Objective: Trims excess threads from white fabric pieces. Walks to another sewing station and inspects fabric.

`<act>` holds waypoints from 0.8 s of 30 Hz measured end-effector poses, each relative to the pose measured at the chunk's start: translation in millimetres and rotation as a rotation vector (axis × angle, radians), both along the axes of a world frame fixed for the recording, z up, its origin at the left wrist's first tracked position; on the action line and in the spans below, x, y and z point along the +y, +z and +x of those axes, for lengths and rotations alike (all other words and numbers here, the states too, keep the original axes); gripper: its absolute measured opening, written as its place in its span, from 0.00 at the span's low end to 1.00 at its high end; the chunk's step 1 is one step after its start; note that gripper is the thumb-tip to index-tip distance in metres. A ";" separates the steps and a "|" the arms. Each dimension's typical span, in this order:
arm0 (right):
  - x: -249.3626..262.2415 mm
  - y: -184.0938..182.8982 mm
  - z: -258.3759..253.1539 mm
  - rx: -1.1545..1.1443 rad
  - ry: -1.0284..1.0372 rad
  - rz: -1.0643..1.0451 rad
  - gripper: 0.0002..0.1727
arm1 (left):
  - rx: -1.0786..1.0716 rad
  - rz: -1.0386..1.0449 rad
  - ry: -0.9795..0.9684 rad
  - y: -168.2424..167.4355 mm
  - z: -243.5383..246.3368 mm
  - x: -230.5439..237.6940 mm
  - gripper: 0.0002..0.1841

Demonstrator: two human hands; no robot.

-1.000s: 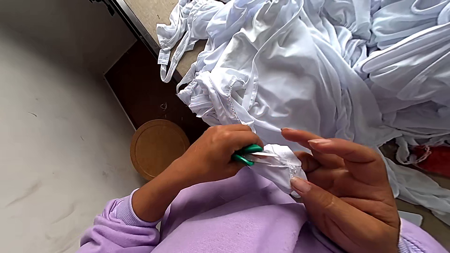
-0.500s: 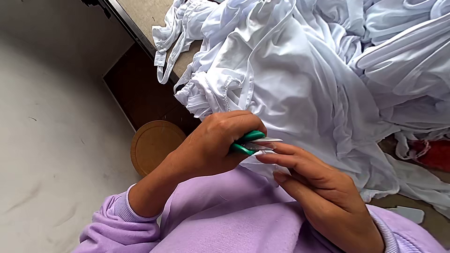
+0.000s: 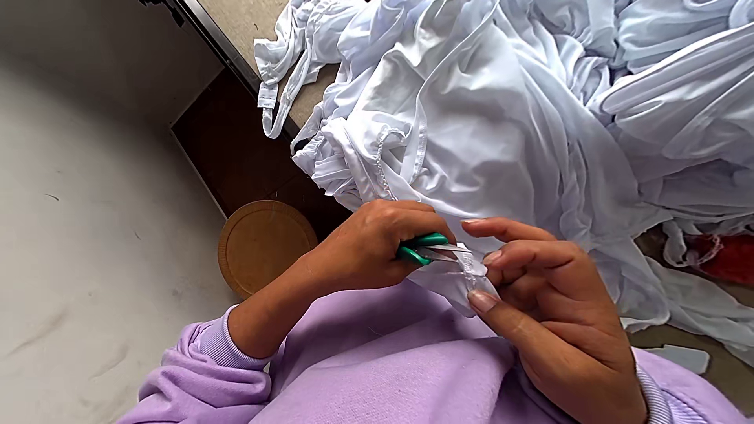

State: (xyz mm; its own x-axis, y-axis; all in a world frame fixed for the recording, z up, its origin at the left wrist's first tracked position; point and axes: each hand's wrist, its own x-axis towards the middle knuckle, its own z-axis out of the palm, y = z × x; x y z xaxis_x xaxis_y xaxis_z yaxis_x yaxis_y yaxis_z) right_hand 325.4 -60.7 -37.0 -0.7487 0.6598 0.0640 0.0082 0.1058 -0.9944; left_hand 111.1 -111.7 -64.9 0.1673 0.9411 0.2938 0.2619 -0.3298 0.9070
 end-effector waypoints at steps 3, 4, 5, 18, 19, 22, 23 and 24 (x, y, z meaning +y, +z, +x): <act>2.0 0.0 2.0 -0.073 0.021 0.033 0.10 | 0.031 -0.005 -0.002 5.0 -6.5 2.2 0.04; 2.3 0.1 2.8 -0.105 0.030 0.054 0.11 | 0.031 0.000 -0.002 7.1 -9.1 2.9 0.04; 2.5 0.3 3.6 -0.128 0.045 0.073 0.11 | 0.027 0.006 -0.002 8.8 -11.6 3.6 0.05; 3.8 2.1 0.2 0.004 0.016 -0.063 0.27 | 0.175 -0.049 0.115 25.6 -18.7 -5.7 0.22; 3.6 2.7 -0.3 0.026 0.010 -0.081 0.29 | 0.244 -0.061 0.080 25.4 -21.1 -8.0 0.20; 2.8 3.1 -1.2 0.042 0.008 -0.085 0.30 | 0.344 -0.038 0.028 20.4 -16.1 -11.6 0.20; 2.6 2.6 -1.6 0.043 0.011 -0.080 0.30 | 0.340 -0.015 0.031 18.8 -12.6 -11.5 0.20; 2.5 2.1 -1.9 0.041 0.018 -0.077 0.30 | 0.325 0.010 0.033 17.9 -9.3 -11.0 0.19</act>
State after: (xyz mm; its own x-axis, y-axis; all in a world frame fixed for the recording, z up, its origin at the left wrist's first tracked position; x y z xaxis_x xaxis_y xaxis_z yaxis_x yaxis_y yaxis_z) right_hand 323.4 -58.2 -34.9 -0.7584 0.6503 0.0447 -0.0339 0.0291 -0.9990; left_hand 101.8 -122.7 -47.0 0.2230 0.9451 0.2389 0.5480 -0.3243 0.7711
